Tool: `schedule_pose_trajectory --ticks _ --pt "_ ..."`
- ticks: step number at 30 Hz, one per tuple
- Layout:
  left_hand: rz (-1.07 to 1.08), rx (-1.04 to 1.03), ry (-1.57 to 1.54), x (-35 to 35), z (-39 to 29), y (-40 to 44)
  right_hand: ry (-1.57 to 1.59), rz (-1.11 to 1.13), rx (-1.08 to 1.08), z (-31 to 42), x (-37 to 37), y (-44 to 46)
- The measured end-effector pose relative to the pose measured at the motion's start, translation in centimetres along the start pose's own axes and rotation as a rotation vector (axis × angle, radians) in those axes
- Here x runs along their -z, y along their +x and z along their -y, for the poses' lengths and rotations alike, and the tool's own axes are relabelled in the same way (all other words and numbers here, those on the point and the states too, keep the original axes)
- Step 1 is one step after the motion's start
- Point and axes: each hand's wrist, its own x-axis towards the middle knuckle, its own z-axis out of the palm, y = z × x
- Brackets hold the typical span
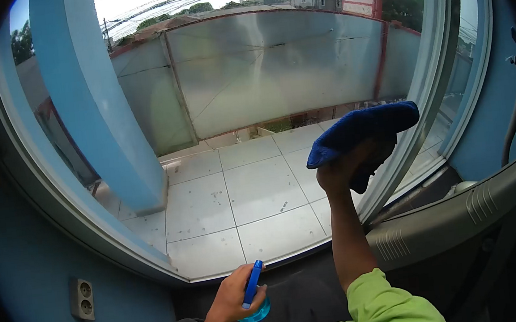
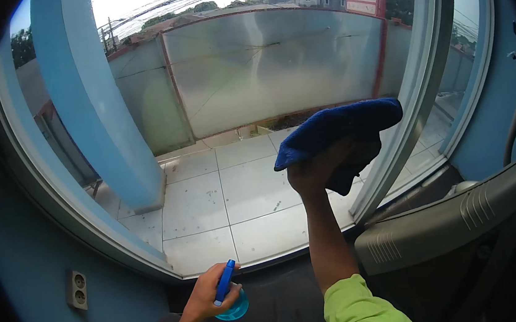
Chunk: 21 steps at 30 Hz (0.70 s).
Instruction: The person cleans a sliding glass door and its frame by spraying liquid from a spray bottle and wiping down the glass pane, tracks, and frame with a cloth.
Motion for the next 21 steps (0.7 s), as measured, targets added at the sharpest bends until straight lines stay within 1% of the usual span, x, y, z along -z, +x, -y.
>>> schedule_pose_trajectory --ticks 1,2,3,4,5,6,7,8,9,10,11,12,14,15,16,17,18,19,20,21 --pt "-0.008 0.073 -0.094 0.3 -0.9 0.1 -0.016 0.046 0.128 3.6 0.2 0.7" --pt "-0.013 0.104 -0.114 0.4 -0.8 0.2 0.071 0.078 0.156 5.7 0.3 -0.2" --pt "-0.032 0.055 -0.084 0.5 -0.4 0.3 0.007 0.253 0.112 6.8 1.2 -3.2" --pt "-0.055 0.003 -0.049 0.6 0.1 0.4 -0.002 0.308 0.179 6.5 1.4 -7.9" --pt "-0.079 0.000 -0.055 0.5 0.6 0.4 -0.043 0.433 0.225 5.6 2.7 -13.3" --pt "-0.117 -0.053 0.020 0.5 1.0 0.5 -0.090 0.720 0.148 5.3 5.0 -17.3" --pt "-0.159 -0.098 0.097 0.6 1.2 0.3 -0.043 0.901 0.099 4.4 6.8 -19.5" --pt "-0.194 -0.085 0.097 0.9 1.2 -0.2 0.222 1.182 -0.067 2.9 7.8 -20.0" --pt "-0.160 -0.015 0.073 1.3 1.2 -0.5 0.240 1.026 0.029 1.3 8.3 -21.5" --pt "-0.134 0.053 0.044 1.7 1.1 -0.6 0.116 1.118 0.131 2.1 8.8 -17.8" --pt "-0.190 0.014 0.029 1.8 1.0 -0.9 0.087 0.992 0.166 2.4 8.4 -15.3" --pt "-0.223 0.032 0.011 1.9 1.0 -1.3 0.105 0.881 0.090 2.2 7.8 -13.3" --pt "-0.254 -0.041 0.015 2.2 1.0 -1.7 0.283 0.609 -0.204 0.8 4.1 -9.6" --pt "-0.243 -0.034 0.002 2.4 0.9 -1.9 0.302 0.481 -0.189 0.9 1.9 -7.3" --pt "-0.255 -0.027 -0.012 2.2 1.1 -2.0 0.245 0.341 -0.036 3.9 0.4 -3.9" --pt "-0.307 -0.080 -0.005 2.2 1.2 -2.0 0.166 0.188 0.105 7.0 -1.1 -0.5" --pt "-0.360 -0.133 0.006 2.3 1.3 -1.9 0.021 0.298 0.212 9.7 -1.4 -0.5" --pt "-0.375 -0.128 0.000 2.8 1.3 -1.9 -0.110 0.395 0.334 12.3 -1.7 -0.5" --pt "-0.357 -0.059 -0.037 3.4 1.1 -1.9 -0.179 0.630 0.344 13.8 -1.2 -2.2" --pt "-0.336 0.009 -0.073 3.8 1.0 -1.9 -0.067 0.541 0.450 15.1 -1.0 -5.2"
